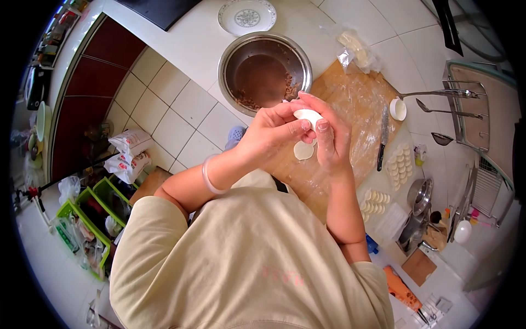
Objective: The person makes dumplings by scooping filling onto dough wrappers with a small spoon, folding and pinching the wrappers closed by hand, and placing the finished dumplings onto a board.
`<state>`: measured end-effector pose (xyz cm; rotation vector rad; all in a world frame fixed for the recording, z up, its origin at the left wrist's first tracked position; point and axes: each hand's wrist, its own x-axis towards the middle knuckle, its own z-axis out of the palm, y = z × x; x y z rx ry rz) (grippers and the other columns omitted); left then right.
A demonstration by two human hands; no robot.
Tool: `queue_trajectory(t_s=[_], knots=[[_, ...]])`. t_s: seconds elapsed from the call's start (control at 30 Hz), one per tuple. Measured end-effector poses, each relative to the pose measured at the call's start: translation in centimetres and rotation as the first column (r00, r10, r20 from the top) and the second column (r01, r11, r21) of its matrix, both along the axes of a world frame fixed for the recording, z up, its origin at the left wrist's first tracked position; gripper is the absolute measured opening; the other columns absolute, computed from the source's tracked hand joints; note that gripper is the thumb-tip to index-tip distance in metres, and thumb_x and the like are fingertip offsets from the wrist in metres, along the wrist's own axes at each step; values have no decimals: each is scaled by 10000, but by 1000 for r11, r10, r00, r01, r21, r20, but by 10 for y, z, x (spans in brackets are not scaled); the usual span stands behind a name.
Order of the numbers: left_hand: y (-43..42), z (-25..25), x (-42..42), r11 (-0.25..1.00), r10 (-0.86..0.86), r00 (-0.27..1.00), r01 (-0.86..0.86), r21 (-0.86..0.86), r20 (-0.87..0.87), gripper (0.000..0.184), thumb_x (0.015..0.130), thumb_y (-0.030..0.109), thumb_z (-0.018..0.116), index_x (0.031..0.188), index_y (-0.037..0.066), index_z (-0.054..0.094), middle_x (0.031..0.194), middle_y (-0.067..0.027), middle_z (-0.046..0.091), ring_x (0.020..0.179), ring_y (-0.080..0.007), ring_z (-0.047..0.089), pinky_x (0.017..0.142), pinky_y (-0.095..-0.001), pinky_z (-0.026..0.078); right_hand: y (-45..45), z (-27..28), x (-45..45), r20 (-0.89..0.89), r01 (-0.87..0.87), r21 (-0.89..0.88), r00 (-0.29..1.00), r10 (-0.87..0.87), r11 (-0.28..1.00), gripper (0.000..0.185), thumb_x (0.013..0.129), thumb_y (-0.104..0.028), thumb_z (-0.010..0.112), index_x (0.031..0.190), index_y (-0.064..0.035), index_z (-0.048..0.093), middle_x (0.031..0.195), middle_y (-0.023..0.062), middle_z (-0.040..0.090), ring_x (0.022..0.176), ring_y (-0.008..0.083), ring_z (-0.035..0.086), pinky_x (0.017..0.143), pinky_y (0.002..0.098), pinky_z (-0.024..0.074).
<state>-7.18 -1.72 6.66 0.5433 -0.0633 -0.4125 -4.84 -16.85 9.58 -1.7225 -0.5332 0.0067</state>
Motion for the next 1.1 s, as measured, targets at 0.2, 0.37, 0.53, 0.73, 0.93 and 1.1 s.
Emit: queue_trajectory(t_s=[0.2, 0.37, 0.53, 0.73, 0.93, 1.1], knots=[[3, 10, 6, 989, -18, 999, 25, 144, -49, 264, 915, 83, 588, 1165, 4, 562, 964, -64, 647, 822, -119, 596, 758, -267, 502, 2, 3, 0, 13, 65, -96, 998, -64, 993, 405, 998, -294, 413, 1119, 40, 609, 946, 153, 683, 775, 217, 657, 707, 301, 515], [22, -9, 26, 857, 181, 964, -251, 451, 193, 384, 907, 88, 593, 1264, 9, 475, 1048, -69, 620, 922, -117, 574, 813, -267, 479, -5, -5, 5, -398, 290, 95, 888, -231, 952, 481, 1015, -336, 350, 984, 56, 628, 836, 107, 662, 693, 150, 624, 622, 280, 509], [14, -29, 35, 888, 61, 966, -167, 428, 250, 508, 948, 323, 525, 1340, 18, 423, 1268, -110, 527, 1169, -188, 488, 984, -338, 389, 6, -30, 7, -657, 321, 226, 747, -99, 920, 480, 1000, -381, 390, 959, 27, 638, 838, 99, 654, 690, 147, 608, 634, 273, 500], [-5, -44, 36, 903, -50, 941, -100, 418, 334, 531, 969, 413, 421, 1313, 9, 453, 1362, -108, 447, 1238, -209, 429, 1026, -364, 344, 28, -36, 3, -681, 339, 334, 732, -23, 880, 406, 995, -354, 438, 1002, 8, 623, 976, 52, 613, 919, 102, 543, 824, 261, 422], [-13, -41, 42, 866, 19, 864, -266, 424, 503, 408, 996, 257, 348, 1091, -29, 624, 1371, -119, 445, 1233, -242, 437, 1029, -391, 336, 24, -35, 5, -562, 225, 335, 827, 3, 915, 351, 1005, -262, 391, 1017, 25, 592, 1033, 43, 593, 986, 102, 507, 882, 264, 384], [-23, -37, 45, 845, 130, 815, -388, 367, 565, 362, 962, 175, 346, 985, -35, 639, 1280, -146, 535, 1321, -302, 378, 1065, -410, 305, 31, -29, 4, -517, 282, 348, 853, -68, 894, 326, 991, -199, 357, 999, 30, 590, 1006, 48, 591, 976, 114, 513, 876, 266, 388]])
